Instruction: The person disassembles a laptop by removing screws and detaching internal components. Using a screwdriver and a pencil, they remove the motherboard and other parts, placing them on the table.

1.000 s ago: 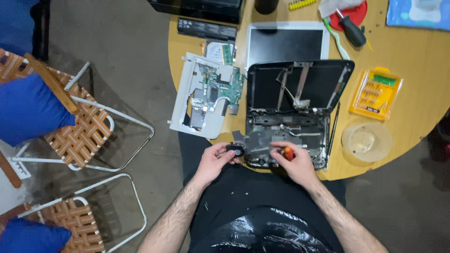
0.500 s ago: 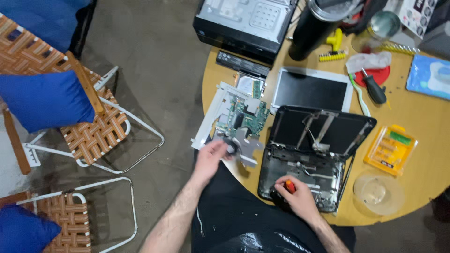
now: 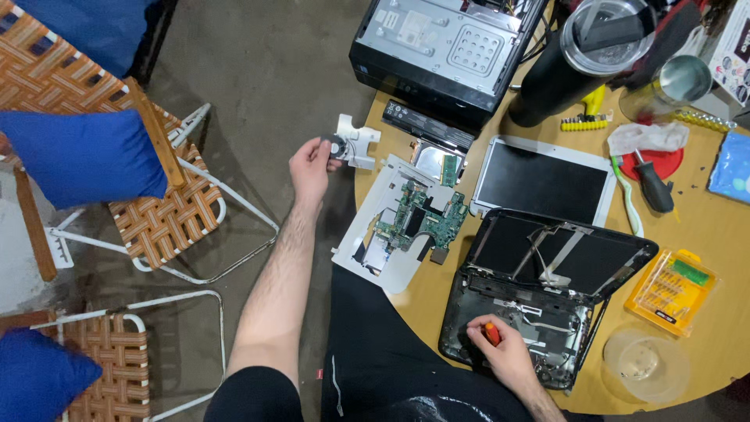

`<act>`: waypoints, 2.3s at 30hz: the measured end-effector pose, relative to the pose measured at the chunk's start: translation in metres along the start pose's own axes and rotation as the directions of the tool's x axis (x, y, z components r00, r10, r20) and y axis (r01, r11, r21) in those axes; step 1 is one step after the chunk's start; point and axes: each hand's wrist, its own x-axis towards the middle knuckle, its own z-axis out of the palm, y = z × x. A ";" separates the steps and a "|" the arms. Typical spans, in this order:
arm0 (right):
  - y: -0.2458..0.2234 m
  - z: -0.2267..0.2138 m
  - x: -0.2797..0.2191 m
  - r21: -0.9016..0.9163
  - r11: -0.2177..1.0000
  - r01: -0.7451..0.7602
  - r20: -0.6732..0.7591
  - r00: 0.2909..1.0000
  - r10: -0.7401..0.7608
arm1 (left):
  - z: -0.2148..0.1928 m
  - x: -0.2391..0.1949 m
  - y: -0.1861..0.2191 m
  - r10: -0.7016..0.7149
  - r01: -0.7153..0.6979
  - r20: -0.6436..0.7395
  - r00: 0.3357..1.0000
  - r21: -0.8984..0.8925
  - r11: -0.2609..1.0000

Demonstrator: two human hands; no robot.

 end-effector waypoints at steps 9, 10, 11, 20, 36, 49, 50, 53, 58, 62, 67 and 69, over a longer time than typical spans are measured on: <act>-0.007 0.000 0.003 -0.020 0.999 -0.032 -0.010 0.999 0.032 | 0.033 0.009 -0.011 0.063 -0.116 0.167 0.984 0.336 0.935; -0.004 0.000 0.006 -0.018 0.999 -0.038 -0.013 0.999 0.038 | 0.036 0.008 -0.011 0.059 -0.115 0.172 0.983 0.337 0.935; -0.001 0.000 0.007 -0.009 1.000 -0.030 -0.012 0.999 0.030 | 0.038 0.006 -0.011 0.074 -0.138 0.169 0.983 0.407 0.903; 0.001 -0.010 -0.006 0.018 0.999 -0.026 -0.034 0.999 0.027 | 0.046 -0.004 0.004 0.049 -0.159 0.196 0.979 0.599 0.785; 0.073 -0.064 -0.050 -0.015 0.969 0.247 -0.303 0.922 -0.240 | 0.028 -0.322 -0.013 0.200 -0.389 0.417 0.886 0.437 0.811; 0.157 -0.105 -0.086 -0.418 0.905 -0.077 -0.597 0.774 -0.210 | 0.063 -0.385 -0.051 -0.365 -0.322 0.645 0.672 0.698 0.640; 0.159 -0.103 -0.084 -0.406 0.912 -0.063 -0.595 0.775 -0.212 | 0.061 -0.385 -0.056 -0.341 -0.342 0.658 0.671 0.683 0.645; 0.167 -0.102 -0.077 -0.372 0.927 -0.039 -0.586 0.785 -0.202 | 0.056 -0.383 -0.066 -0.299 -0.359 0.679 0.670 0.649 0.670; 0.174 -0.098 -0.069 -0.324 0.946 -0.035 -0.543 0.825 -0.156 | 0.050 -0.378 -0.075 -0.271 -0.346 0.694 0.667 0.610 0.713; 0.170 -0.098 -0.066 -0.368 0.928 -0.054 -0.511 0.846 -0.153 | 0.046 -0.375 -0.080 -0.301 -0.323 0.673 0.676 0.638 0.699; 0.147 -0.104 -0.071 -0.413 0.908 -0.068 -0.447 0.884 -0.137 | 0.046 -0.374 -0.086 -0.307 -0.335 0.687 0.659 0.633 0.698; 0.137 -0.106 -0.072 -0.431 0.898 -0.087 -0.417 0.902 -0.113 | 0.048 -0.374 -0.086 -0.321 -0.346 0.686 0.653 0.648 0.679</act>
